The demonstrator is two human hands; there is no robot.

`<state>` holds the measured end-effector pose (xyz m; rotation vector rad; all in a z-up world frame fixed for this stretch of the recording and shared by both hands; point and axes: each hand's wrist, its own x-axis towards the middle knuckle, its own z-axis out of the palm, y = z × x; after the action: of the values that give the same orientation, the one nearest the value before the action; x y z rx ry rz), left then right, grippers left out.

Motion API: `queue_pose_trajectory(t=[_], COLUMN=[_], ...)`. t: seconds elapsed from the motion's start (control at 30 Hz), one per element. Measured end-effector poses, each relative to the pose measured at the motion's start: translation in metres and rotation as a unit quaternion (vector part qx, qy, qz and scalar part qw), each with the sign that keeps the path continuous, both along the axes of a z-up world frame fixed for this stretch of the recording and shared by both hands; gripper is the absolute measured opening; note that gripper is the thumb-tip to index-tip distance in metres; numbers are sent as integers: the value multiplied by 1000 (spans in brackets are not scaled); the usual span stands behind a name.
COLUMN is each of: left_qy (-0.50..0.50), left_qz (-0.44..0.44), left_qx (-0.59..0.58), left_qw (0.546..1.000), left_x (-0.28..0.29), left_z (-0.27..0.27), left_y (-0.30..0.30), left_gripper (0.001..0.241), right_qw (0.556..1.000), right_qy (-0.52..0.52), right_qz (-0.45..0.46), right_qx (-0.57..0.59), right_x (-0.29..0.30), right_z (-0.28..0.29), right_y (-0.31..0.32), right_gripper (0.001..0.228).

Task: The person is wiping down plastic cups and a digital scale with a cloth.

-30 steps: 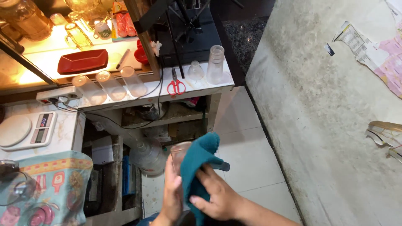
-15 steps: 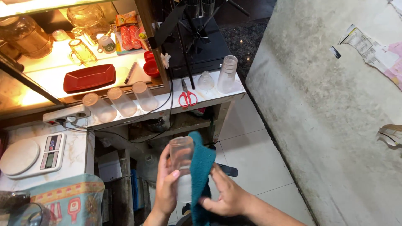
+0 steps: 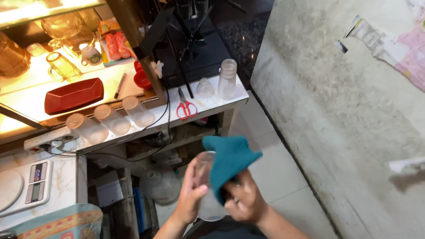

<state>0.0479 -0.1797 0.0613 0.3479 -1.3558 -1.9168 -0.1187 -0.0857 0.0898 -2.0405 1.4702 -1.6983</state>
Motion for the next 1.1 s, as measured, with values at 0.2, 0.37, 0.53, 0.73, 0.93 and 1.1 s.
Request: queue_pose_trajectory(t=[0.2,0.37,0.53,0.73,0.93,1.1], left_qy=[-11,-95,-136,-30,30,-34], left_qz=[13,-7,-65,-13,-58,-13], left_qx=[30,62,314,431,405,430], left_qw=[999,994,937,902,912,902], left_x=[-43,-77,-116,-150,-153,-154], left_z=[9,-50,-121,-130,-177,-168], left_y=[14,37,63,73,80,91], left_gripper=[86,68,58,69,78,73], right_qw=[998,994,956,989,916,835], right_qy=[50,105,265,136,-161,-267], right_qz=[31,5,113,10,68,119], right_qx=[-23,8,56,57,361,466], right_x=[-44,-75,-116,-154,-201,-231], right_z=[-20,33,39,20,-17,-87], right_y=[18,23,21,55,74,64], right_gripper=[27,30,33,31,63,53])
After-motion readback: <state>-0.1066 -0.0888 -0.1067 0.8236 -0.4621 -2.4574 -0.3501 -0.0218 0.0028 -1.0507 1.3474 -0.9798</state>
